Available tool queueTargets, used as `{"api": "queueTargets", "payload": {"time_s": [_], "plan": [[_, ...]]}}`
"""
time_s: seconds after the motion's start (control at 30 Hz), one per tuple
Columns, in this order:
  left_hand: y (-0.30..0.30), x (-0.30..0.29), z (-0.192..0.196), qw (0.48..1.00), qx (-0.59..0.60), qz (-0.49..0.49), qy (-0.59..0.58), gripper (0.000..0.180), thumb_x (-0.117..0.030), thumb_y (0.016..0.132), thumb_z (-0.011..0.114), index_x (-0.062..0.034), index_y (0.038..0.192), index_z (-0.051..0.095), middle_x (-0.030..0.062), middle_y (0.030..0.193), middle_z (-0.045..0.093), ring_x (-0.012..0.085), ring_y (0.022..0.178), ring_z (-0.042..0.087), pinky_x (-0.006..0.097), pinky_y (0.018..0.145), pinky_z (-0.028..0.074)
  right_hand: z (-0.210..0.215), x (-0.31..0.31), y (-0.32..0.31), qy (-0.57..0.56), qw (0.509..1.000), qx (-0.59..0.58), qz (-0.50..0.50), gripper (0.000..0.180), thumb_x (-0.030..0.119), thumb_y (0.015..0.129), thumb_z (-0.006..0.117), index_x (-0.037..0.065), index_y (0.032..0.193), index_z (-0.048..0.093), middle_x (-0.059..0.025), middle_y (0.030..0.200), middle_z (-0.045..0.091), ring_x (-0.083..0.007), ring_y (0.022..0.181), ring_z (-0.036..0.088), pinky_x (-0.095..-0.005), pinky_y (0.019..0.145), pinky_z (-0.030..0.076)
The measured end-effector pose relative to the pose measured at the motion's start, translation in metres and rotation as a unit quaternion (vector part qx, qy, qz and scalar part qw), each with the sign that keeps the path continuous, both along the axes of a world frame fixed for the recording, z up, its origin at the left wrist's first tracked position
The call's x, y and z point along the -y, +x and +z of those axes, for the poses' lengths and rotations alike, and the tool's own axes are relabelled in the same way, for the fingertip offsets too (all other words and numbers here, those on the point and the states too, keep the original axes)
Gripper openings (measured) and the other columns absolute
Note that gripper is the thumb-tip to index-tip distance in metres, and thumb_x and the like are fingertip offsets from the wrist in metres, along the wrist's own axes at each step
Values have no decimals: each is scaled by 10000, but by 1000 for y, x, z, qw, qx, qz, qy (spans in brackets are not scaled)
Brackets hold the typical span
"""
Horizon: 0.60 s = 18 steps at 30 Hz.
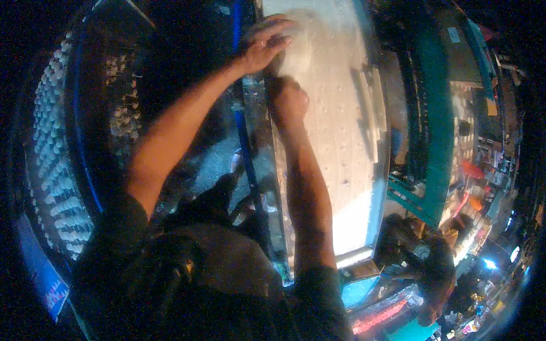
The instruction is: The person uses a metal scraper to cut a large sheet of white dough on a perforated metal tray into smaller rectangular pieces. They repeatedly scrape the dough, gather the cut pieces, and move them to the side of the tray.
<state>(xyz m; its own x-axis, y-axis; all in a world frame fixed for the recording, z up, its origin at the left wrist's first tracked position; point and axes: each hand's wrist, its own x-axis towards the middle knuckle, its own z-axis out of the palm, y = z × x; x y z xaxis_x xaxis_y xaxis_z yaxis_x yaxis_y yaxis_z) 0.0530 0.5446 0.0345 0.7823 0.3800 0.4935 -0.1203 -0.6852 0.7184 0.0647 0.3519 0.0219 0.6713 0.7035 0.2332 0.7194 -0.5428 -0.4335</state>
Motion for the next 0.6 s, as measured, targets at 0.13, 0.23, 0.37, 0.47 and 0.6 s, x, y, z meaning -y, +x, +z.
{"api": "queueTargets", "payload": {"time_s": [0.13, 0.23, 0.37, 0.47, 0.6], "plan": [[4, -20, 23, 997, -59, -32, 25, 913, -439, 679, 893, -132, 1451, 515, 176, 1424, 533, 382, 1371, 464, 449, 1170, 372, 14, -44, 22, -58, 998, -4, 10, 264, 307, 922, 653, 45, 942, 674, -221, 812, 721, -413, 736, 724, -512, 656, 574], [13, -44, 16, 994, -72, -15, 80, 989, -366, 586, 968, -105, 1428, 519, 195, 1347, 556, 374, 1317, 500, 458, 1112, 422, -20, -33, 18, -16, 999, 45, 22, 289, 248, 930, 564, 35, 1107, 648, -221, 903, 719, -413, 768, 719, -528, 672, 571], [12, -45, 42, 984, -165, -50, -55, 943, -416, 643, 960, -56, 1405, 537, 167, 1313, 592, 321, 1234, 576, 419, 1056, 474, -28, -2, 2, 56, 995, 87, 11, 355, 219, 939, 549, 4, 1212, 624, -217, 917, 701, -397, 721, 702, -529, 632, 558], [15, -57, 52, 975, -219, -33, -16, 881, -444, 744, 888, -78, 1455, 517, 167, 1446, 535, 325, 1354, 496, 409, 1144, 394, -18, 3, -12, 23, 997, 68, -10, 380, 226, 948, 550, 13, 1256, 612, -223, 930, 697, -380, 744, 708, -500, 640, 563], [31, -82, 28, 983, -161, -44, 82, 979, -599, 682, 863, -103, 1459, 532, 177, 1463, 558, 341, 1381, 503, 415, 1173, 383, -6, -24, 12, -4, 999, 30, 32, 361, 220, 949, 544, 22, 1241, 624, -204, 956, 705, -371, 767, 719, -476, 644, 574]]}}
